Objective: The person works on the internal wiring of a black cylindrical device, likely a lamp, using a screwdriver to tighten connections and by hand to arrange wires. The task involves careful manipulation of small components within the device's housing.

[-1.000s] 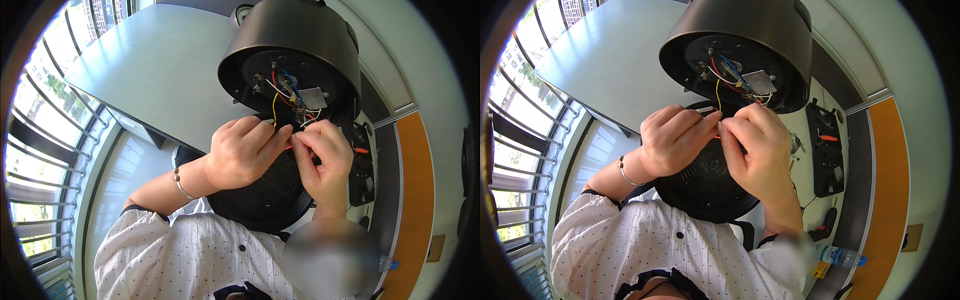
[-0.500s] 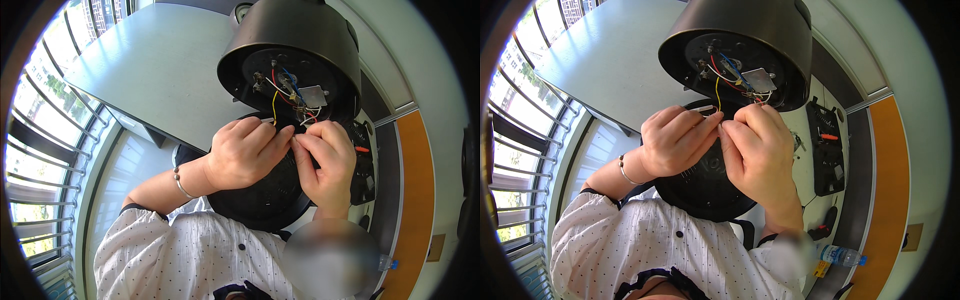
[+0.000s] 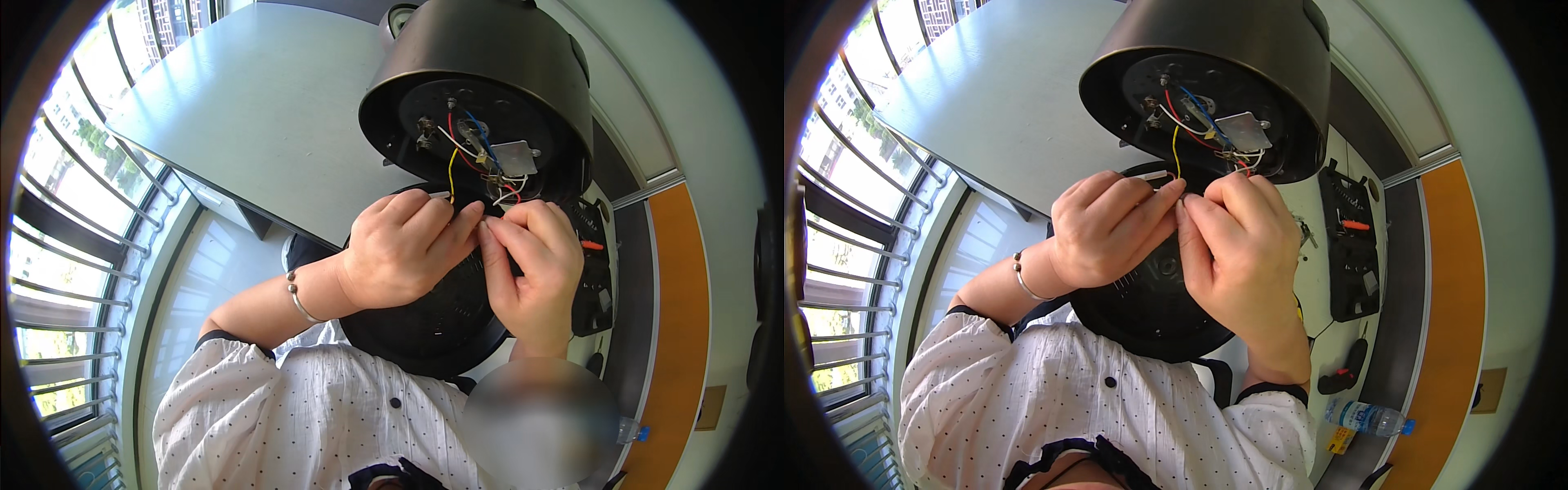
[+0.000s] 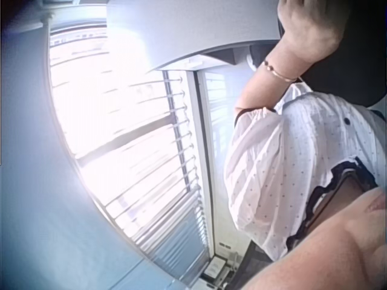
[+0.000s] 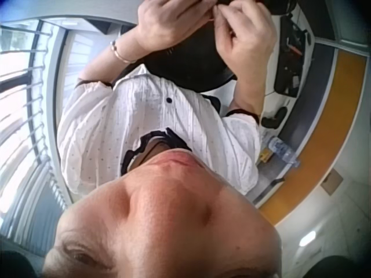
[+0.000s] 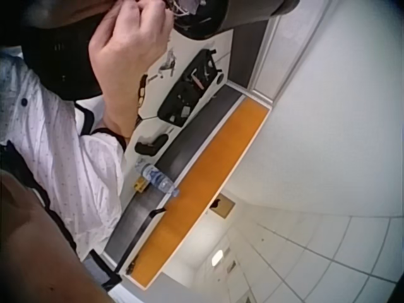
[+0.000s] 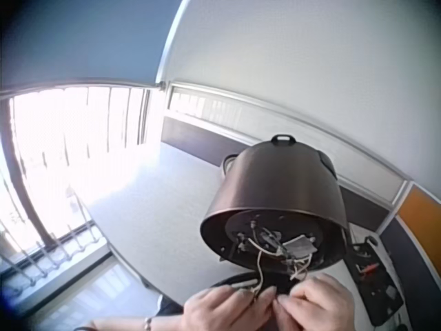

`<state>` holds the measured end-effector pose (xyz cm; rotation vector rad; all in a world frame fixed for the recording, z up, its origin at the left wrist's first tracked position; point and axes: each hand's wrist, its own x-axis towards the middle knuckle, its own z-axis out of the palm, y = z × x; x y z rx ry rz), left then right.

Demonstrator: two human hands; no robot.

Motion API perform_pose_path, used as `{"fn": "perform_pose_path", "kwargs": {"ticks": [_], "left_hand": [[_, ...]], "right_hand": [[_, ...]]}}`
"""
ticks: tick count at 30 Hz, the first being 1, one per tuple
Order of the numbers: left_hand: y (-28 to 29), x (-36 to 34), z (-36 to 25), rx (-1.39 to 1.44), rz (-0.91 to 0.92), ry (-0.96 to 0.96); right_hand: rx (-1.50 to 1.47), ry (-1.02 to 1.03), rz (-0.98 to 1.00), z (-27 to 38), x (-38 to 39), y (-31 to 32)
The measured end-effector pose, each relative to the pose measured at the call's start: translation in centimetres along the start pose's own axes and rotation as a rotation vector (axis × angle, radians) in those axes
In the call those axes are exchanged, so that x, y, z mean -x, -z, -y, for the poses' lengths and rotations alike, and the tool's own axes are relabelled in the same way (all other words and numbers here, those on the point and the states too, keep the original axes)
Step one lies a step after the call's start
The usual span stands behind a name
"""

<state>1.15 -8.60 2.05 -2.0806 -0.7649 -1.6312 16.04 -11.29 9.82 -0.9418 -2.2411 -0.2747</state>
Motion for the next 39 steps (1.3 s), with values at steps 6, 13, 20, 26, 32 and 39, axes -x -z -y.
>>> {"fn": "perform_pose_path", "kwargs": {"ticks": [6, 13, 20, 26, 32, 39], "left_hand": [[-0.1, 0.1, 0.0, 0.001, -0.019, -0.020], [0.0, -0.1, 0.0, 0.017, -0.037, -0.051], [-0.4, -0.2, 0.1, -0.001, -0.084, -0.081], [-0.8, -0.2, 0.2, -0.013, -0.123, -0.105], [-1.1, 0.0, 0.5, -0.006, -0.132, -0.101], [-0.4, -0.3, 0.8, 0.347, -0.047, 0.327]], "right_hand": [[0.076, 0.065, -0.021, 0.2, 0.1, -0.1], [0.049, 0.083, -0.028, 0.2, 0.2, -0.4], [-0.001, 0.065, -0.032, 0.2, 0.1, -0.6], [-0.046, 0.023, -0.045, 0.3, 0.1, -0.6], [-0.083, -0.013, -0.045, 0.3, 0.0, -0.7], [-0.238, -0.093, -0.101, -0.8, 0.1, -2.2]]}}
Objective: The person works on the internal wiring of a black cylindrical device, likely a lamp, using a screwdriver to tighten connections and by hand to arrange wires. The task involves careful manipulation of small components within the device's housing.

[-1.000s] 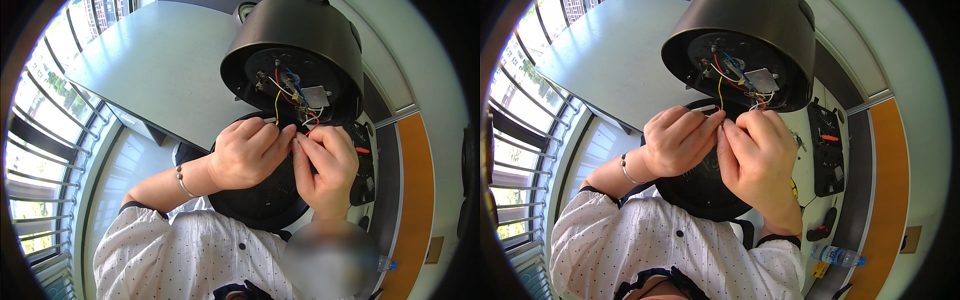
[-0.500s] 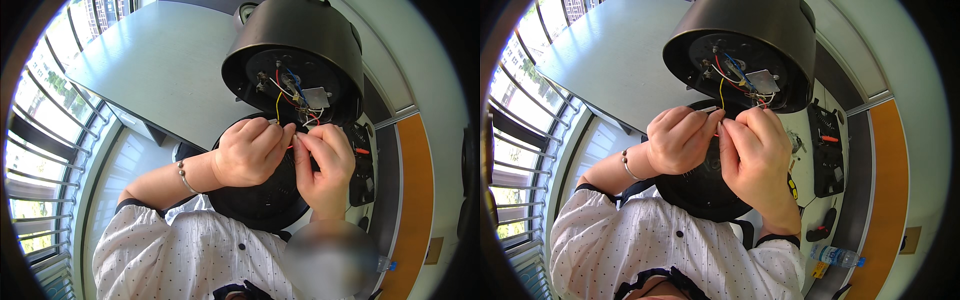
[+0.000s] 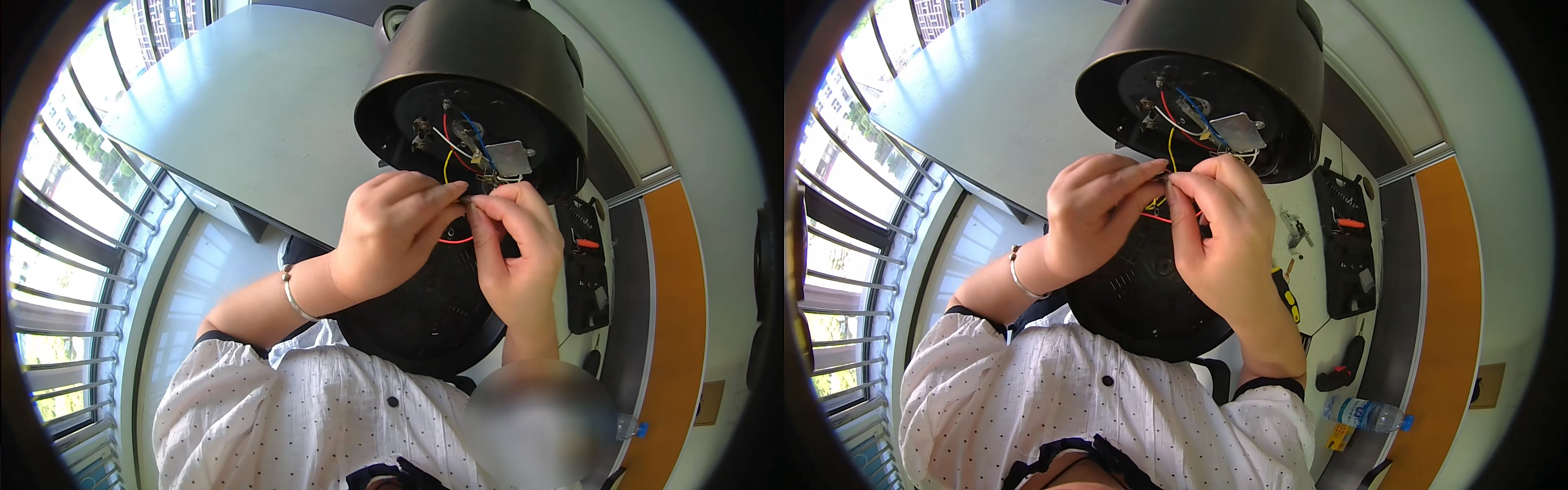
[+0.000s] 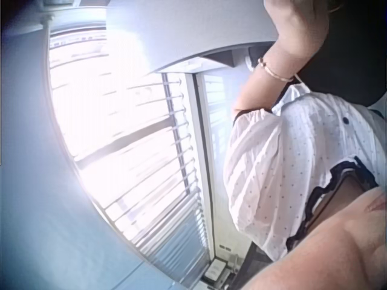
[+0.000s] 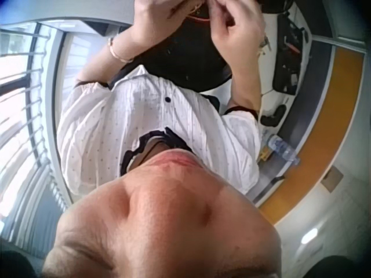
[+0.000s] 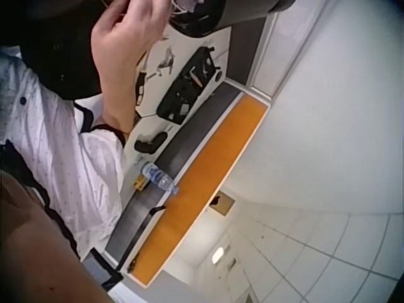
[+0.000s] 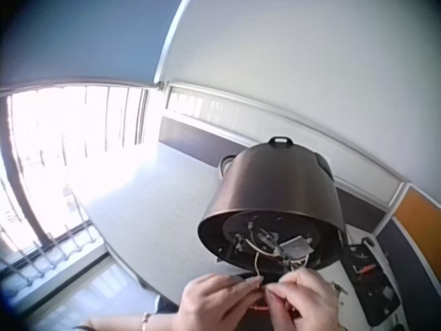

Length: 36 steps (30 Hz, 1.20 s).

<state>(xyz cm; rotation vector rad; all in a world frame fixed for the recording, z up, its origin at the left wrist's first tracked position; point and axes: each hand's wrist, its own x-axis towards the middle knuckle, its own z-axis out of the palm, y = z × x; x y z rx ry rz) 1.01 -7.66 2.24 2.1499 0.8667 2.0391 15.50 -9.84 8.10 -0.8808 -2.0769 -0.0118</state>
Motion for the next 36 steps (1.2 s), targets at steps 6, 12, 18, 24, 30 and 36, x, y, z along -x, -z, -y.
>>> {"fn": "perform_pose_path", "kwargs": {"ticks": [6, 12, 18, 24, 30, 36], "left_hand": [[1.4, -0.4, 0.1, 0.382, -0.017, 0.470], [0.9, -1.6, 1.6, 0.602, -0.173, 0.673], [-1.1, -3.0, 3.3, 0.555, -0.288, 0.702], [-2.6, -2.8, 5.5, 0.267, -0.309, 0.545], [-2.7, -3.5, 5.0, 0.054, -0.326, 0.354], [-3.1, -3.4, 6.1, -0.106, -0.304, 0.090]], "right_hand": [[-0.111, -0.131, -0.016, -0.2, -0.6, -1.0], [-0.140, -0.159, -0.015, -1.9, -1.1, -2.6], [-0.087, -0.202, 0.026, -2.7, -1.1, -3.1], [-0.036, -0.200, 0.039, -2.7, -1.6, -3.1], [-0.028, -0.204, -0.099, -3.7, -3.0, -3.7], [-0.043, -0.208, -0.188, -4.7, -4.4, -4.7]]}}
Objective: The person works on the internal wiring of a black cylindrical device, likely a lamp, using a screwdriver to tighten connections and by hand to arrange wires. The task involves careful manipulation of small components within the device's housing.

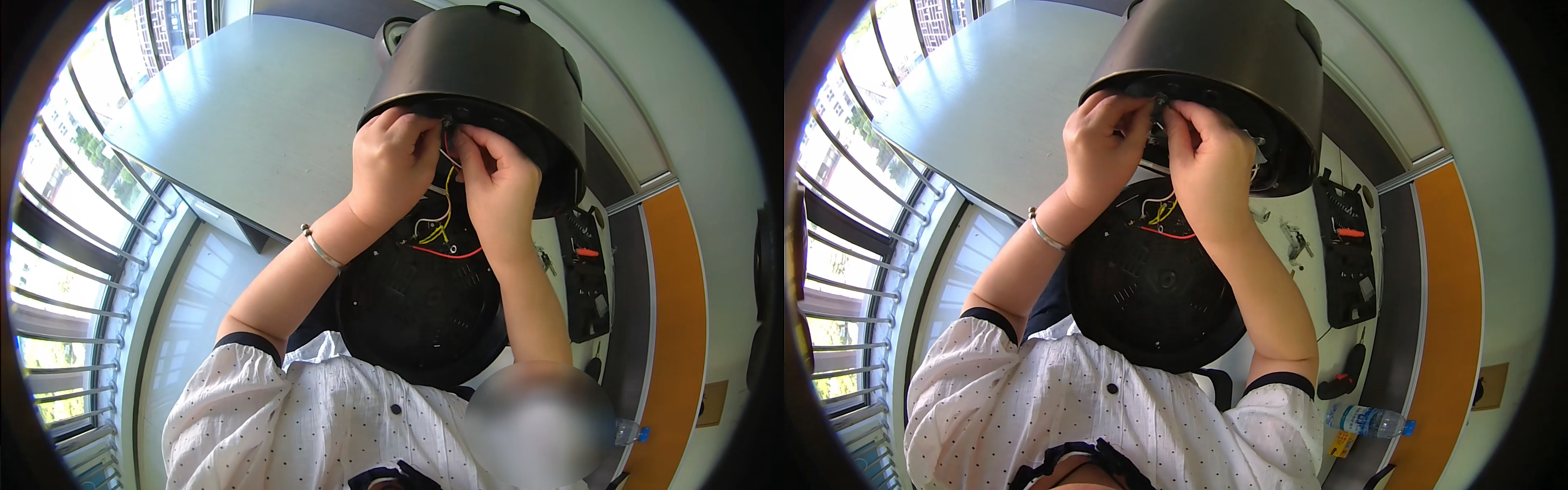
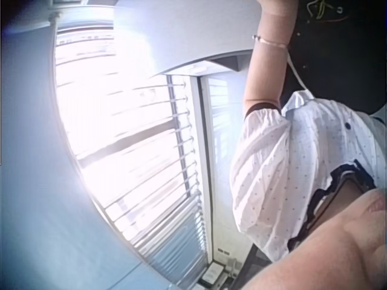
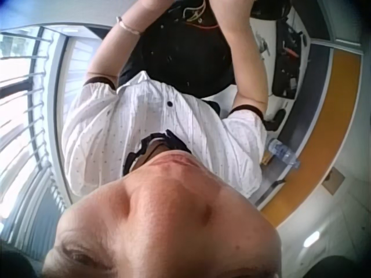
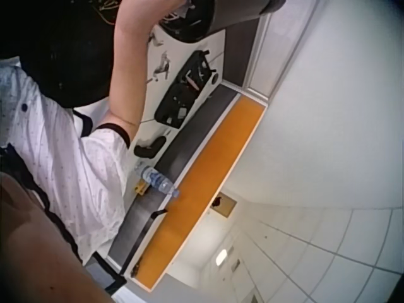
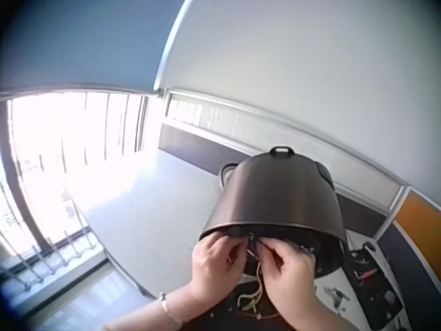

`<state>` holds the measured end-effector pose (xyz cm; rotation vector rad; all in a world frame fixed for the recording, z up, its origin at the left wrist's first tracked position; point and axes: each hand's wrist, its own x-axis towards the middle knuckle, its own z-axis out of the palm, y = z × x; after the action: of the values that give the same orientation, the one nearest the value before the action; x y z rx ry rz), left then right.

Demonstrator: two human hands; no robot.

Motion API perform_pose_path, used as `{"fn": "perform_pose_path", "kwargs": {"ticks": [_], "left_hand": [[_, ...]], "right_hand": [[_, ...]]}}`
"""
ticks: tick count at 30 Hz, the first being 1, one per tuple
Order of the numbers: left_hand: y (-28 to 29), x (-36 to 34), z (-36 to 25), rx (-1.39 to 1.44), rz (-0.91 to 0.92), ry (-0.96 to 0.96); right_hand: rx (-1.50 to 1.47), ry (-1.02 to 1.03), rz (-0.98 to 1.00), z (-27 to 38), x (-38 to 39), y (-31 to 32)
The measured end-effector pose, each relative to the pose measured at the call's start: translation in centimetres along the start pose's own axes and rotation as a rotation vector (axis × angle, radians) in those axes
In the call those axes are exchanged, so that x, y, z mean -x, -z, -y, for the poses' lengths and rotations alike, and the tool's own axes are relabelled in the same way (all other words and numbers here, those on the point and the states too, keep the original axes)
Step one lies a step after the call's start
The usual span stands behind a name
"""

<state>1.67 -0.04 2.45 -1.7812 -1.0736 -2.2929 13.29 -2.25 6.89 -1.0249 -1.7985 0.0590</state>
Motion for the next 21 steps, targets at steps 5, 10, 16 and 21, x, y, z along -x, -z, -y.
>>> {"fn": "perform_pose_path", "kwargs": {"ticks": [5, 10, 16, 21], "left_hand": [[0.4, -0.3, 0.3, -0.129, 0.038, -0.170], [0.7, -0.4, 0.1, -0.124, 0.042, -0.247], [1.2, 0.2, -0.2, 0.012, 0.141, 0.064], [2.7, -0.9, 0.4, 0.514, 0.461, 0.643]], "right_hand": [[-0.012, -0.019, -0.035, -0.3, -0.5, -0.7], [-0.069, -0.140, 0.004, 0.5, -0.8, -0.9], [0.037, 0.043, -0.024, -0.5, -0.7, -1.1], [0.193, 0.273, -0.046, -0.4, -0.7, -0.6]]}}
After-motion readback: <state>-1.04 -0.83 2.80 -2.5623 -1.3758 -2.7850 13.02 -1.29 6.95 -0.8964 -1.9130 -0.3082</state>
